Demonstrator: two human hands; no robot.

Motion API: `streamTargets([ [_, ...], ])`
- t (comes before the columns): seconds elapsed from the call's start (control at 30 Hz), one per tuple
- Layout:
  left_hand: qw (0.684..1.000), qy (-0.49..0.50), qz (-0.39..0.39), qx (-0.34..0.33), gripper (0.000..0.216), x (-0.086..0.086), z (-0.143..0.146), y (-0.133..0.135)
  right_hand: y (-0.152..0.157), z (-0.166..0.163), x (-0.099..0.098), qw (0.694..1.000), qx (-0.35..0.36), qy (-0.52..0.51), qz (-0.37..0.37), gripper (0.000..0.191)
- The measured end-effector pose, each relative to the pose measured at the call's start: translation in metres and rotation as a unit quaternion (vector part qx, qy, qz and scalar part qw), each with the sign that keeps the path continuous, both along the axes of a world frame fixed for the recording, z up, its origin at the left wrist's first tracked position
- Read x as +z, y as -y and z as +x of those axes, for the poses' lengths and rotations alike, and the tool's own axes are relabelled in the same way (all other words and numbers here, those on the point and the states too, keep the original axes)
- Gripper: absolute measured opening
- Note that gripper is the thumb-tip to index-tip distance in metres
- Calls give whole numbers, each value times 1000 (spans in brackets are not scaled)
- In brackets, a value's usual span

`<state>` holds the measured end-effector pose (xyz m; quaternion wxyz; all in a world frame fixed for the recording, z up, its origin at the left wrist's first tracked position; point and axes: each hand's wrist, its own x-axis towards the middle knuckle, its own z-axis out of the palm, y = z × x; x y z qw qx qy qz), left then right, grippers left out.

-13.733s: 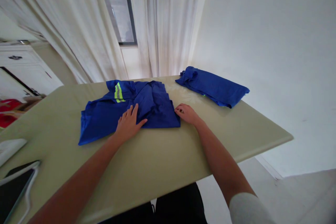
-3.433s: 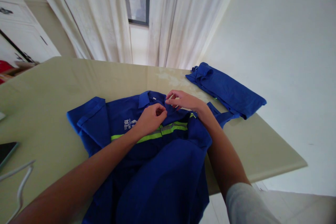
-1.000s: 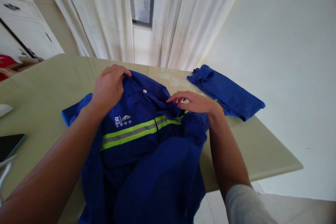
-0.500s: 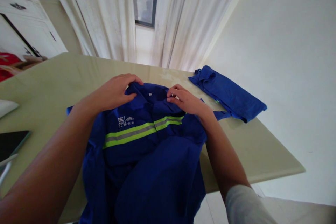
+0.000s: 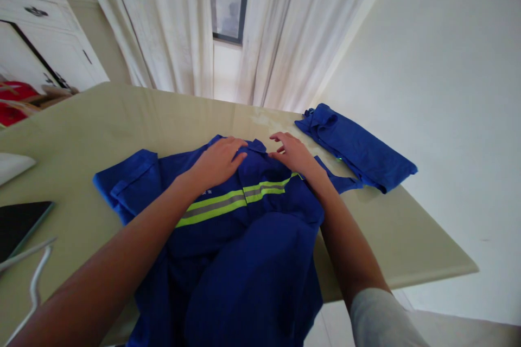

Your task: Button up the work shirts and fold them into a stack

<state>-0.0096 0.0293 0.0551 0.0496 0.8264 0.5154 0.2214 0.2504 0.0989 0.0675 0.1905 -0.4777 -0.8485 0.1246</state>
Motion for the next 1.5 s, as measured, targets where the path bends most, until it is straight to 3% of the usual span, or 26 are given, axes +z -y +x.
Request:
streamTargets([
  [0.17, 990, -83, -108, 43, 81, -50, 39, 17, -8, 45, 4, 982, -70, 136, -109, 56],
  [0.27, 989, -95, -101, 46, 87, -73, 38, 12, -2, 77, -3, 974, -100, 145, -140, 69],
  [0.37, 990, -97, -92, 47, 92, -81, 24, -11, 20, 106, -15, 986, -61, 83, -130, 68],
  [0.47, 989, -109, -93, 28, 89, -79, 12, -43, 66, 114, -22, 998, -23, -40, -53, 61],
  [0.57, 993, -111, -49, 11, 76, -72, 7, -69, 133, 93, -23, 993, -6, -117, 32, 59],
  [0.67, 993, -104, 20, 59, 55, -60, 9, -81, 201, 58, -31, 994, 58, -88, 10, 86],
  [0.7, 991, -108, 20, 75, 51, -56, 10, -82, 218, 49, -36, 996, 60, -59, -2, 87],
  [0.77, 989, -121, -15, 88, 48, -47, 13, -77, 240, 40, -49, 999, 30, -26, -16, 58],
  [0.83, 986, -123, -60, 90, 50, -39, 12, -64, 245, 47, -60, 1000, -12, -20, -14, 21],
  [0.87, 985, -123, -75, 95, 52, -36, 10, -53, 244, 56, -64, 999, -33, -17, -6, 17],
  [1.03, 966, -170, -144, 134, 63, -30, -9, 31, 225, 110, -58, 985, -163, 33, 56, 22],
  [1.13, 962, -180, -164, 124, 71, -36, -23, 62, 233, 107, -45, 986, -143, 9, 83, 26],
  [1.23, 959, -193, -186, 89, 73, -44, -39, 49, 248, 72, -43, 999, -7, -5, 35, 73],
  [1.27, 960, -193, -190, 74, 72, -47, -45, 37, 251, 58, -46, 1000, 23, 0, 19, 72],
  [1.33, 967, -178, -171, 57, 67, -48, -53, 9, 250, 38, -53, 1000, 25, -4, 3, 39],
  [1.37, 973, -165, -150, 60, 64, -46, -56, -3, 246, 34, -56, 1000, 5, -24, 4, 28],
  [1.43, 984, -127, -98, 80, 60, -37, -56, -16, 237, 38, -60, 992, -63, -110, 19, 27],
  [1.5, 992, -71, -55, 95, 54, -23, -51, -6, 232, 58, -63, 959, -151, -238, 43, 22],
])
